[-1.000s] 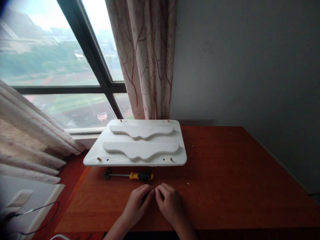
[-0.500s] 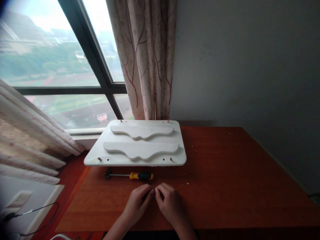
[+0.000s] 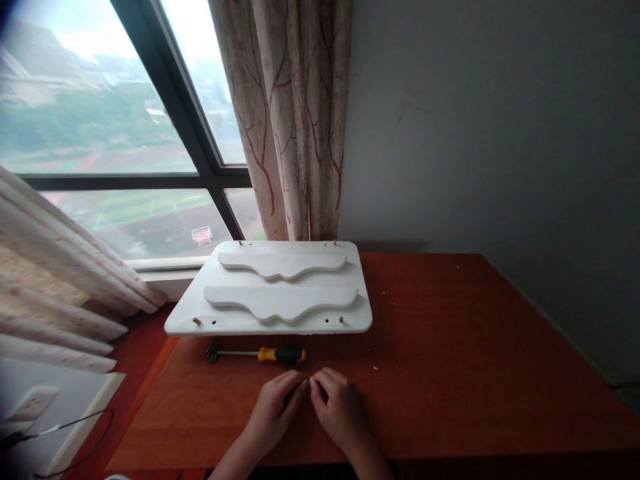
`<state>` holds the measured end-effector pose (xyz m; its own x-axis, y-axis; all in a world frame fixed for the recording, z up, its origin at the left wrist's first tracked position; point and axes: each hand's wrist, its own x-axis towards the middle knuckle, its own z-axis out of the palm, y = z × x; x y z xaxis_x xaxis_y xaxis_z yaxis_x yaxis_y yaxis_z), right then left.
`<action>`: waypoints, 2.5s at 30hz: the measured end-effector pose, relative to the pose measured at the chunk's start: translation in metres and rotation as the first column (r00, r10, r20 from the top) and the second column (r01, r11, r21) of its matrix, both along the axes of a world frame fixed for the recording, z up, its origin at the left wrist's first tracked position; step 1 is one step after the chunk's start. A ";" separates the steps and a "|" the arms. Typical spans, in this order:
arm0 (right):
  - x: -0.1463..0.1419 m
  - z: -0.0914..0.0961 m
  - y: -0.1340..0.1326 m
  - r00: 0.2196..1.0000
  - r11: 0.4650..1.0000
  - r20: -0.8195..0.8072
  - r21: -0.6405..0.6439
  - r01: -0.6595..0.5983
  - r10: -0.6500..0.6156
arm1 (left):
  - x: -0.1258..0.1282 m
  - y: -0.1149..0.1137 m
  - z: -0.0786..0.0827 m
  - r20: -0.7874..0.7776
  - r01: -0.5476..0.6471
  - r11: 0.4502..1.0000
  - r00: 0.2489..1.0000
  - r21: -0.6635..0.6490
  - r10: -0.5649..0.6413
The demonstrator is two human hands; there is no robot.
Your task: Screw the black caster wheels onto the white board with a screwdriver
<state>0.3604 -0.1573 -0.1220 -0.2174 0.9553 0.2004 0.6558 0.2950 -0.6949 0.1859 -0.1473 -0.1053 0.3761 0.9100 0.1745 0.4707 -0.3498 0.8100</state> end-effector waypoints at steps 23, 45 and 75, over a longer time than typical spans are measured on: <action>0.000 -0.005 -0.001 1.000 0.999 -0.006 -0.040 -0.003 0.003 | 0.000 0.001 -0.003 -0.009 0.006 1.000 1.000 -0.009 -0.006; -0.001 -0.006 -0.001 1.000 1.000 0.008 -0.015 0.016 -0.016 | 0.000 0.000 -0.003 -0.009 -0.006 1.000 1.000 -0.029 0.005; -0.001 -0.002 0.000 1.000 1.000 0.008 -0.017 0.010 -0.010 | 0.001 0.000 0.000 -0.007 -0.012 1.000 1.000 -0.028 0.012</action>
